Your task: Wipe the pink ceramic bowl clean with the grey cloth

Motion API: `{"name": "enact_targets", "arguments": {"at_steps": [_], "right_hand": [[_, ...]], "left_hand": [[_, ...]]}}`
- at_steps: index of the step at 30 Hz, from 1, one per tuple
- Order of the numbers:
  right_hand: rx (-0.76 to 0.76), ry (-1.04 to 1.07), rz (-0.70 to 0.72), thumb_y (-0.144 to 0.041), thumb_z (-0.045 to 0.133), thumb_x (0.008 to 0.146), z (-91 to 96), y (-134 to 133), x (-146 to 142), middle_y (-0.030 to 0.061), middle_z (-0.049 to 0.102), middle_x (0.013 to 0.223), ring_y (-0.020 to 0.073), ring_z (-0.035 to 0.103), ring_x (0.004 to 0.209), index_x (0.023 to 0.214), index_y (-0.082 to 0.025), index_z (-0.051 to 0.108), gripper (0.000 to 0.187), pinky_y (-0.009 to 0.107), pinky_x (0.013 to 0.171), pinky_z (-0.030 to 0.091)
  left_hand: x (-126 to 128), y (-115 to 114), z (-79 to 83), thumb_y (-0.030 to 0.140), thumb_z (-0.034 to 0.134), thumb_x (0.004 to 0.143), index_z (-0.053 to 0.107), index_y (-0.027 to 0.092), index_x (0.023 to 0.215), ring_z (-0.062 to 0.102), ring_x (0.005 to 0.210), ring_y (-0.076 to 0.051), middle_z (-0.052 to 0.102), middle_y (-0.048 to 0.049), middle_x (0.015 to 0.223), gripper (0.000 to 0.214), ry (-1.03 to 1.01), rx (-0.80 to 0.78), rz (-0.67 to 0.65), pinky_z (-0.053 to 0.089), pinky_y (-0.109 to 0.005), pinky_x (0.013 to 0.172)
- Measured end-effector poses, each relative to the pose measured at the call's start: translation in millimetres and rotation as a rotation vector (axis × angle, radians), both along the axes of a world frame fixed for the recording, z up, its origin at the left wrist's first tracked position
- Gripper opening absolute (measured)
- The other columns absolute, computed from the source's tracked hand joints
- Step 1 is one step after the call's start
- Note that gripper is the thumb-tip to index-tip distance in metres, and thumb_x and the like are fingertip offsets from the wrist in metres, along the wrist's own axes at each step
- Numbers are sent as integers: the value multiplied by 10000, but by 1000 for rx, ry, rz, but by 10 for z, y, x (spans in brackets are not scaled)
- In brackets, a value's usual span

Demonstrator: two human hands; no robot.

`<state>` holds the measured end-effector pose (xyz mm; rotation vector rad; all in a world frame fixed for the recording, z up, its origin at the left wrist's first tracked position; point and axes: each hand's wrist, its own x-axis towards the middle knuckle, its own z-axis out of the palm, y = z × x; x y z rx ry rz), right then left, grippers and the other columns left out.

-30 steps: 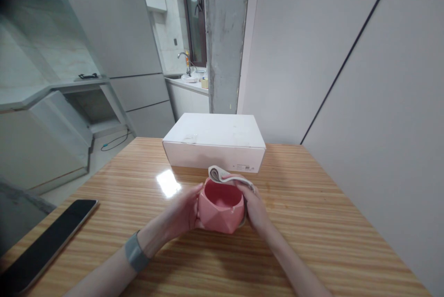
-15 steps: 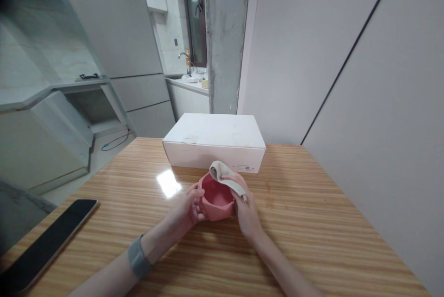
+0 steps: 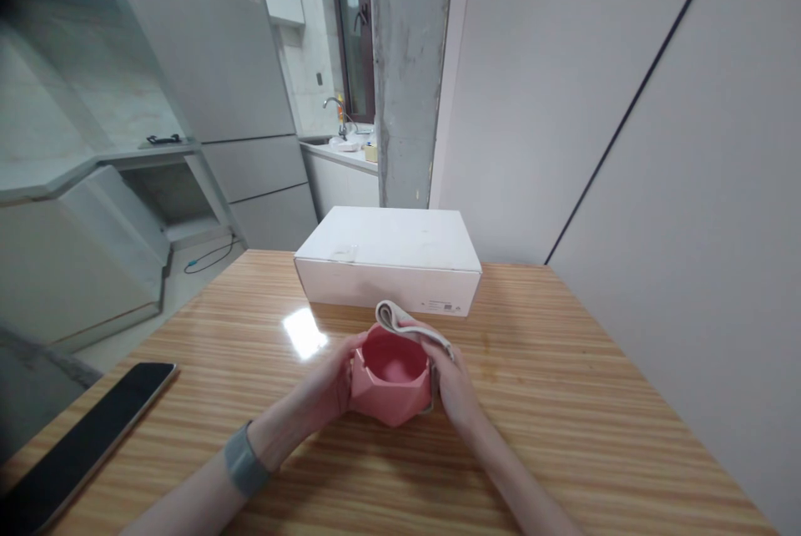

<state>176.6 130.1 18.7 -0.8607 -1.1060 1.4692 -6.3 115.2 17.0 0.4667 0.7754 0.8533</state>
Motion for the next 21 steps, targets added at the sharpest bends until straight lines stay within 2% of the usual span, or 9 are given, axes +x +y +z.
{"name": "enact_targets", "arguments": {"at_steps": [4, 8, 10, 12, 14, 17, 19, 21], "right_hand": [[95, -38, -73, -406, 624, 815, -58, 5, -15, 33, 659, 1256, 273, 531, 1242, 1066, -252, 721, 310, 406, 1083, 359], [225, -167, -130, -413, 631, 831, -51, -27, -40, 32, 631, 1297, 254, 479, 1292, 1172, -264, 671, 374, 421, 1155, 243], [239, -207, -132, -412, 656, 818, -11, -55, -36, 31, 605, 1331, 247, 465, 1305, 1252, -282, 613, 455, 432, 1159, 238], [199, -210, -108, -390, 695, 792, 47, -83, -18, 28, 572, 1368, 241, 501, 1273, 1337, -319, 520, 576, 440, 1129, 304], [157, -212, -84, -358, 741, 755, 106, -106, 3, 29, 558, 1383, 230, 548, 1221, 1403, -357, 412, 727, 435, 1091, 365], [143, -199, -45, -330, 786, 706, 161, -118, 15, 37, 543, 1397, 224, 566, 1195, 1445, -370, 320, 875, 428, 1073, 394], [131, -188, -22, -333, 788, 705, 159, -105, 5, 41, 529, 1408, 235, 553, 1215, 1439, -360, 340, 861, 441, 1081, 386], [117, -182, -57, -371, 772, 720, 126, -75, -10, 43, 544, 1393, 253, 523, 1254, 1387, -330, 447, 743, 460, 1109, 343]], "left_hand": [[71, -13, 3, 444, 621, 808, 643, 114, 1009, 675, 626, -190, 721, -89, 788, 387, 67, -8, 130, 556, -310, 587], [105, -43, 30, 360, 703, 763, 564, 182, 1063, 683, 682, -175, 702, -52, 861, 375, 48, 65, 256, 570, -325, 654], [99, -54, 55, 338, 730, 743, 530, 208, 1092, 682, 710, -170, 694, -51, 935, 423, 22, 110, 251, 576, -334, 663], [81, -59, 86, 335, 749, 727, 506, 213, 1122, 676, 704, -165, 684, -60, 975, 480, 41, 149, 233, 578, -330, 643], [62, -59, 117, 340, 757, 716, 486, 208, 1140, 664, 673, -157, 676, -64, 974, 520, 78, 183, 225, 579, -326, 612], [44, -57, 147, 351, 758, 708, 471, 202, 1146, 649, 646, -149, 669, -61, 954, 545, 114, 207, 227, 576, -321, 587], [44, -62, 150, 347, 763, 699, 467, 205, 1155, 649, 656, -150, 665, -60, 964, 562, 124, 211, 223, 573, -315, 588], [49, -71, 140, 335, 764, 698, 461, 219, 1171, 652, 684, -155, 662, -58, 1001, 574, 127, 205, 209, 568, -308, 590]]}}
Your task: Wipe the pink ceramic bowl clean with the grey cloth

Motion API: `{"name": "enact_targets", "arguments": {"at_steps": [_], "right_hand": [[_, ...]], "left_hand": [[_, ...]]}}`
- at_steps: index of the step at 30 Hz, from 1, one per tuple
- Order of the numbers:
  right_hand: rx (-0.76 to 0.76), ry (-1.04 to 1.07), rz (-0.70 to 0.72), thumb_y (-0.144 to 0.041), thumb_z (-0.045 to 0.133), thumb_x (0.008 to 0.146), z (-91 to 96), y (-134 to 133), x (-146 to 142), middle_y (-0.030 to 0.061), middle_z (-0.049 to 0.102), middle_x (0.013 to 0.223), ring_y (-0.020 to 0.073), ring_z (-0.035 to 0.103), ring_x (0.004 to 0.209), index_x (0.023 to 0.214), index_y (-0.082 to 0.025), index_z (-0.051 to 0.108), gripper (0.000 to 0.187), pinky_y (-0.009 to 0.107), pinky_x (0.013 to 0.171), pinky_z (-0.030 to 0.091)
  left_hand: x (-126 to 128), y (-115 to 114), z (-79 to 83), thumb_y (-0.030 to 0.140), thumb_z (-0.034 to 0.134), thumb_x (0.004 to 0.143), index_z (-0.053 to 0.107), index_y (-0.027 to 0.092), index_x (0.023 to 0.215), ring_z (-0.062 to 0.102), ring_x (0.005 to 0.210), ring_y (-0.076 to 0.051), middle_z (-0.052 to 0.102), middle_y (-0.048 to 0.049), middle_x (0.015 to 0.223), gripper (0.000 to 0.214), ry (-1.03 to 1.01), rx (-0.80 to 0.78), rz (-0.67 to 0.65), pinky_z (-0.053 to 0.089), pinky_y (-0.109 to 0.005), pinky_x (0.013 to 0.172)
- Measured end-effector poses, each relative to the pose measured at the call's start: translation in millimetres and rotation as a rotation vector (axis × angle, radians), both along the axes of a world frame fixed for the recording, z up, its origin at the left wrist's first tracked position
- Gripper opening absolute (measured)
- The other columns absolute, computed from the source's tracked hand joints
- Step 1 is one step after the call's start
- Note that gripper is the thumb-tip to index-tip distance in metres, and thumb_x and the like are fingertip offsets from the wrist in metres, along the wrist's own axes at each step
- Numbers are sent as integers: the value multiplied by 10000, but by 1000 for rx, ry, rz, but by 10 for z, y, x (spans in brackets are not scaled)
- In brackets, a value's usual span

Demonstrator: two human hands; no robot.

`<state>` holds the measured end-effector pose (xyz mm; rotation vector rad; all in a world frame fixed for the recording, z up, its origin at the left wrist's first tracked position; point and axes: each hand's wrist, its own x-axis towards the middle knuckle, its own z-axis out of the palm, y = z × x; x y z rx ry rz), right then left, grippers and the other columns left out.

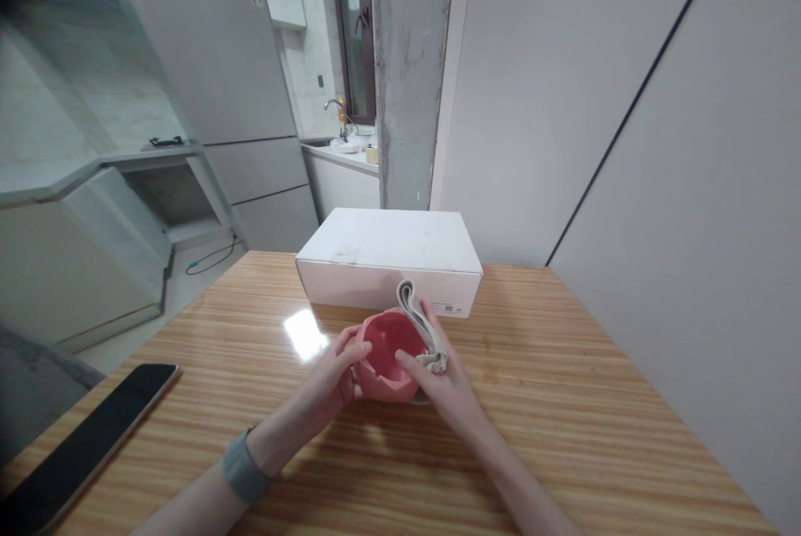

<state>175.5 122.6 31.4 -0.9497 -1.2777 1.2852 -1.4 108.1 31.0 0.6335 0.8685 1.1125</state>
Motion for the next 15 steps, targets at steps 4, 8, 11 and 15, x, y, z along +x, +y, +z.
{"name": "enact_targets", "arguments": {"at_steps": [4, 8, 11, 15], "right_hand": [[-83, 80, -137, -498, 715, 749, -104, 65, -11, 58, 673, 1230, 295, 539, 1241, 1115, -266, 697, 434, 482, 1121, 322], [-223, 214, -18, -511, 704, 750, -120, 45, 4, 78, 739, 1083, 327, 613, 1144, 1008, -230, 742, 384, 502, 1042, 420], [-303, 284, 76, -520, 704, 735, -72, 4, 9, 90, 762, 993, 341, 648, 1080, 936, -213, 763, 372, 493, 963, 487], [-264, 305, 21, -509, 748, 684, -99, 19, -7, 72, 759, 1015, 326, 649, 1076, 912, -231, 768, 361, 463, 980, 475]], "left_hand": [[17, -32, -30, 453, 670, 778, 501, 232, 1198, 662, 775, -188, 666, -66, 1051, 504, -56, -59, -81, 550, -304, 604], [42, -74, -30, 456, 635, 822, 596, 195, 1164, 658, 884, -188, 689, -71, 1072, 432, -111, -85, -161, 524, -268, 710], [55, -71, -40, 468, 608, 843, 647, 138, 1130, 650, 954, -206, 707, -101, 1071, 440, -126, -117, -213, 510, -272, 781], [77, -17, -58, 451, 604, 846, 690, 120, 1031, 668, 883, -200, 730, -104, 1018, 389, -106, -135, -77, 513, -271, 760]]}}
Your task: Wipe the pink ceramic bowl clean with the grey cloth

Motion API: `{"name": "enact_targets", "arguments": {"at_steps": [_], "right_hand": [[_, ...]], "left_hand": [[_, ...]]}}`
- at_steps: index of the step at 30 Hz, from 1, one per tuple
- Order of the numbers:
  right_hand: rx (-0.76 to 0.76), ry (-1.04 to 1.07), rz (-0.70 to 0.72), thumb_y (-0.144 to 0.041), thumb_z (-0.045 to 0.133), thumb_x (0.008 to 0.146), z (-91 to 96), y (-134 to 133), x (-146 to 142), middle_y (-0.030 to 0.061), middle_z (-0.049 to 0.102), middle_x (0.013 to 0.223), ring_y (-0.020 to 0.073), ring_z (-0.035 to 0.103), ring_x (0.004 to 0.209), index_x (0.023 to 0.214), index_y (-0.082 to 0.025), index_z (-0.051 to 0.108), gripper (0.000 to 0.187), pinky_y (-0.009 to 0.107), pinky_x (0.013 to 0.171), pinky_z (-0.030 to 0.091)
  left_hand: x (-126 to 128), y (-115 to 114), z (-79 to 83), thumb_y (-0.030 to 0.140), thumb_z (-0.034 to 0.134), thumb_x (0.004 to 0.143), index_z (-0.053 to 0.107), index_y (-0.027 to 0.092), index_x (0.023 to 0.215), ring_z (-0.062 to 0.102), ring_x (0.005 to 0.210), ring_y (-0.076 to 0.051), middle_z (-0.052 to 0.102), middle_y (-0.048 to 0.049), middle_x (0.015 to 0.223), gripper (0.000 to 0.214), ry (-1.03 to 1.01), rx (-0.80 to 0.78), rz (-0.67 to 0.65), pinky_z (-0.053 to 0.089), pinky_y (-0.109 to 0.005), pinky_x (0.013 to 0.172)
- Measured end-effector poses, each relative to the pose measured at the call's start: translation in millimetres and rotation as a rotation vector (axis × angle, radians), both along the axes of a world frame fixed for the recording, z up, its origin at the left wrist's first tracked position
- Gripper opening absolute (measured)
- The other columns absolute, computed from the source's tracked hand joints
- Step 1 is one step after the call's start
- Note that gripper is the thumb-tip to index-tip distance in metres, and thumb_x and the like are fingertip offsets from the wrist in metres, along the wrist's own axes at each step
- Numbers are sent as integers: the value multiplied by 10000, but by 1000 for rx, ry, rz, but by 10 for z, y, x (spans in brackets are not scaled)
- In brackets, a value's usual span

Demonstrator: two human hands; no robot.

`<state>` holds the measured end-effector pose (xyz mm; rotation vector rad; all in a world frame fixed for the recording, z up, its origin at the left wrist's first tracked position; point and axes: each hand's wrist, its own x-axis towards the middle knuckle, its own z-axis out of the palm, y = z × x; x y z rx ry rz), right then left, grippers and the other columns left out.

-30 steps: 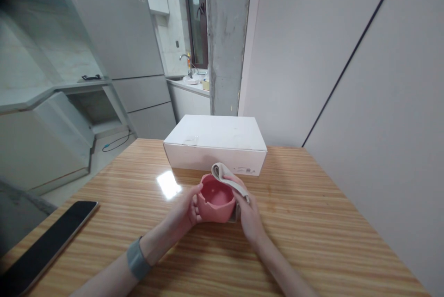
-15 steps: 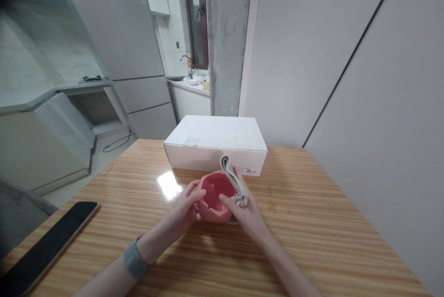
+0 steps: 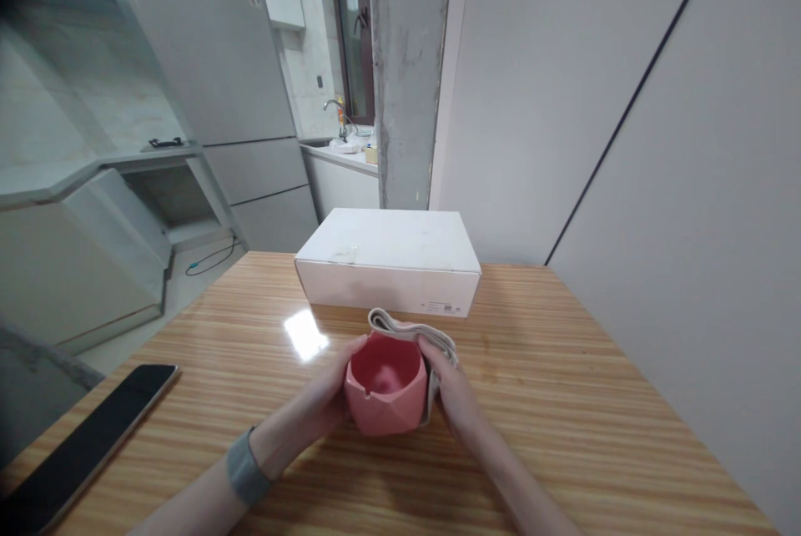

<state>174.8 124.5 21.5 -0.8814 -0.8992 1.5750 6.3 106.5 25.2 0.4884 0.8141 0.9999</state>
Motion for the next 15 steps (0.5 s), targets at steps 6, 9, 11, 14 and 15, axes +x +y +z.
{"name": "enact_targets", "arguments": {"at_steps": [6, 9, 11, 14, 15], "right_hand": [[156, -98, -208, -496, 717, 729, -124, -37, -97, 44, 739, 1073, 288, 617, 1117, 982, -251, 748, 353, 437, 1034, 426], [292, -181, -230, -458, 668, 792, -63, -124, -145, 36, 721, 1117, 268, 568, 1182, 1056, -261, 724, 333, 406, 1079, 377], [316, -210, -256, -453, 663, 799, -22, -153, -147, 32, 716, 1129, 265, 565, 1182, 1065, -262, 719, 332, 402, 1084, 368], [245, -176, -319, -478, 684, 771, -20, -122, -105, 37, 724, 1112, 276, 592, 1141, 1016, -250, 732, 338, 410, 1053, 399], [217, -160, -329, -488, 696, 754, -35, -95, -85, 42, 732, 1092, 282, 603, 1125, 990, -245, 738, 342, 415, 1040, 412]], "left_hand": [[86, -25, 44, 400, 649, 825, 669, 113, 1086, 665, 919, -213, 713, -125, 1076, 389, 23, 150, 197, 520, -270, 768], [101, -58, 45, 418, 649, 827, 598, 159, 1225, 647, 997, -229, 673, -121, 1175, 478, 14, 168, 217, 535, -287, 768], [82, -51, 30, 471, 598, 853, 557, 195, 1285, 627, 1060, -240, 637, -116, 1247, 515, -44, 176, 134, 546, -296, 764], [19, 4, -7, 580, 480, 879, 565, 195, 1283, 644, 1028, -251, 641, -127, 1234, 564, -77, 135, -69, 567, -290, 674], [-7, 27, -20, 597, 457, 880, 568, 193, 1280, 657, 992, -253, 647, -130, 1221, 579, -58, 124, -122, 572, -295, 642]]}}
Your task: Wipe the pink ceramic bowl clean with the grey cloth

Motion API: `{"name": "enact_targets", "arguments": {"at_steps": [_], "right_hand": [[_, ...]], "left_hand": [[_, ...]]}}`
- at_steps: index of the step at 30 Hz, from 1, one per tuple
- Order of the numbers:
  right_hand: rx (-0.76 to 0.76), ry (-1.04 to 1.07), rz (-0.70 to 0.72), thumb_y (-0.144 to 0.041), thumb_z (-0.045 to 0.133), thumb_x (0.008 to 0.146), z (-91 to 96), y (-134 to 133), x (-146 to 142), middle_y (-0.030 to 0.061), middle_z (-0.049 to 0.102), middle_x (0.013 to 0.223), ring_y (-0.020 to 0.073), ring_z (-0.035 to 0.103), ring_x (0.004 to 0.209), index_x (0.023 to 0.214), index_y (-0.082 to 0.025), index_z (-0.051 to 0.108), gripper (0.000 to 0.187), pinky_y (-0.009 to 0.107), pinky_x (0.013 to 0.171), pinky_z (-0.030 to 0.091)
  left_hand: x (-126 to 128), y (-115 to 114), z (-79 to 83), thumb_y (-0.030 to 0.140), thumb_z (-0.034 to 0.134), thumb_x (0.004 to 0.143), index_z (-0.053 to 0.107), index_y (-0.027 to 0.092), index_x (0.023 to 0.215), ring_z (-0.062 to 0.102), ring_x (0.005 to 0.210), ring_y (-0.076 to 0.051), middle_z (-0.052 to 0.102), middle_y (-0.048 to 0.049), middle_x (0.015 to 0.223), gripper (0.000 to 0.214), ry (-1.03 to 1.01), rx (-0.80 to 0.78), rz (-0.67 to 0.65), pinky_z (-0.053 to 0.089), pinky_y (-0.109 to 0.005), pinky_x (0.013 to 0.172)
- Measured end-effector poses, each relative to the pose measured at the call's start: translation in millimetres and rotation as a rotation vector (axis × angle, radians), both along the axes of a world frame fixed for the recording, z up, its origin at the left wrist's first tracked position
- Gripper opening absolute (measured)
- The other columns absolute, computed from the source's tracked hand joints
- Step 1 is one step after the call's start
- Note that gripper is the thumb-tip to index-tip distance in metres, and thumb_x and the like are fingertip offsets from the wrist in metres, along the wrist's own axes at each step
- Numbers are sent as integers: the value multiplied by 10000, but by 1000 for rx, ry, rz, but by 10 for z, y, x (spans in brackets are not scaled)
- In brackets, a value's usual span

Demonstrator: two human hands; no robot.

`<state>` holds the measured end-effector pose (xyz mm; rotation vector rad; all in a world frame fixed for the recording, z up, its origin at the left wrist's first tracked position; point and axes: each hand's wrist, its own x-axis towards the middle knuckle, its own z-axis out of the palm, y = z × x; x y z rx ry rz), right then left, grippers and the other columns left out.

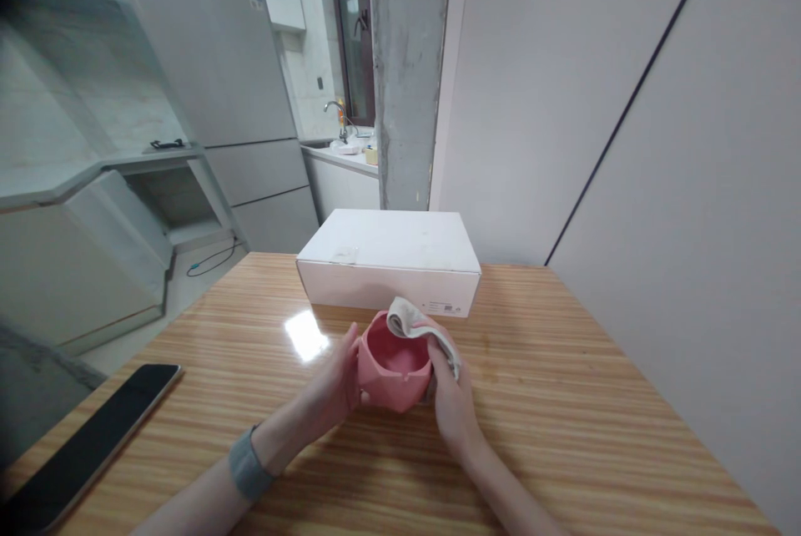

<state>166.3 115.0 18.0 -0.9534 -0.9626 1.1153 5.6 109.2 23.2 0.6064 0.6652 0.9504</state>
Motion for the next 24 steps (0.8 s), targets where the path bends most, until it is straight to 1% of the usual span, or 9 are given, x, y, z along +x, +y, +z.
{"name": "enact_targets", "arguments": {"at_steps": [2, 5, 8, 11, 13, 15, 18, 21, 24], "right_hand": [[-47, 40, 22, -508, 722, 715, -36, 61, 42, 54, 751, 1035, 296, 630, 1076, 938, -232, 749, 356, 428, 1004, 441], [-129, 106, 113, -519, 761, 654, -67, 132, 102, 64, 768, 953, 309, 674, 983, 883, -225, 760, 373, 441, 940, 486], [-194, 125, 167, -502, 779, 639, -52, 148, 143, 58, 773, 919, 302, 687, 960, 875, -229, 764, 362, 433, 934, 492], [-197, 135, 197, -498, 776, 646, -26, 124, 136, 58, 772, 937, 301, 678, 995, 878, -230, 765, 354, 431, 966, 473], [-177, 139, 202, -504, 769, 651, -25, 107, 106, 60, 768, 964, 302, 667, 1024, 883, -230, 764, 359, 433, 982, 461], [-145, 121, 161, -511, 760, 661, -40, 94, 74, 56, 764, 993, 297, 658, 1043, 897, -237, 762, 361, 431, 993, 452], [-86, 49, 56, -510, 744, 687, -60, 74, 46, 36, 752, 1045, 279, 633, 1091, 937, -258, 755, 354, 415, 1027, 422], [-32, -31, 16, -504, 724, 717, -60, 50, 46, 29, 744, 1065, 282, 607, 1135, 979, -256, 748, 362, 405, 1042, 410], [-8, -42, -8, -512, 705, 735, -75, 57, 78, 37, 747, 1054, 288, 610, 1128, 988, -248, 748, 369, 412, 1026, 429]], "left_hand": [[-56, 41, -24, 595, 453, 879, 573, 186, 1272, 678, 908, -252, 659, -136, 1192, 580, 56, -3, -69, 580, -315, 600], [-139, 69, -36, 541, 476, 883, 600, 151, 1227, 682, 812, -244, 679, -151, 1130, 535, 81, -9, -152, 586, -353, 583], [-195, 51, -12, 430, 550, 871, 605, 165, 1205, 669, 806, -216, 686, -127, 1102, 430, 48, 2, -163, 584, -341, 626], [-199, 24, 22, 361, 624, 836, 598, 181, 1202, 656, 797, -183, 685, -108, 1083, 409, 22, 42, -140, 570, -297, 658], [-176, 22, 33, 373, 640, 823, 587, 186, 1208, 655, 776, -184, 675, -112, 1100, 431, 26, 68, -120, 573, -311, 640], [-143, 30, 31, 387, 654, 810, 561, 202, 1231, 657, 766, -194, 649, -118, 1156, 469, 45, 87, -65, 577, -325, 588], [-83, 26, 18, 365, 710, 766, 502, 223, 1280, 661, 755, -191, 611, -129, 1223, 572, 76, 106, 60, 565, -293, 525], [-18, -34, 15, 336, 752, 737, 458, 246, 1282, 672, 836, -205, 577, -128, 1279, 626, 43, 105, 128, 570, -289, 581], [23, -97, 8, 284, 765, 736, 417, 286, 1264, 664, 950, -213, 562, -103, 1309, 632, -31, 121, 101, 569, -301, 686]]}}
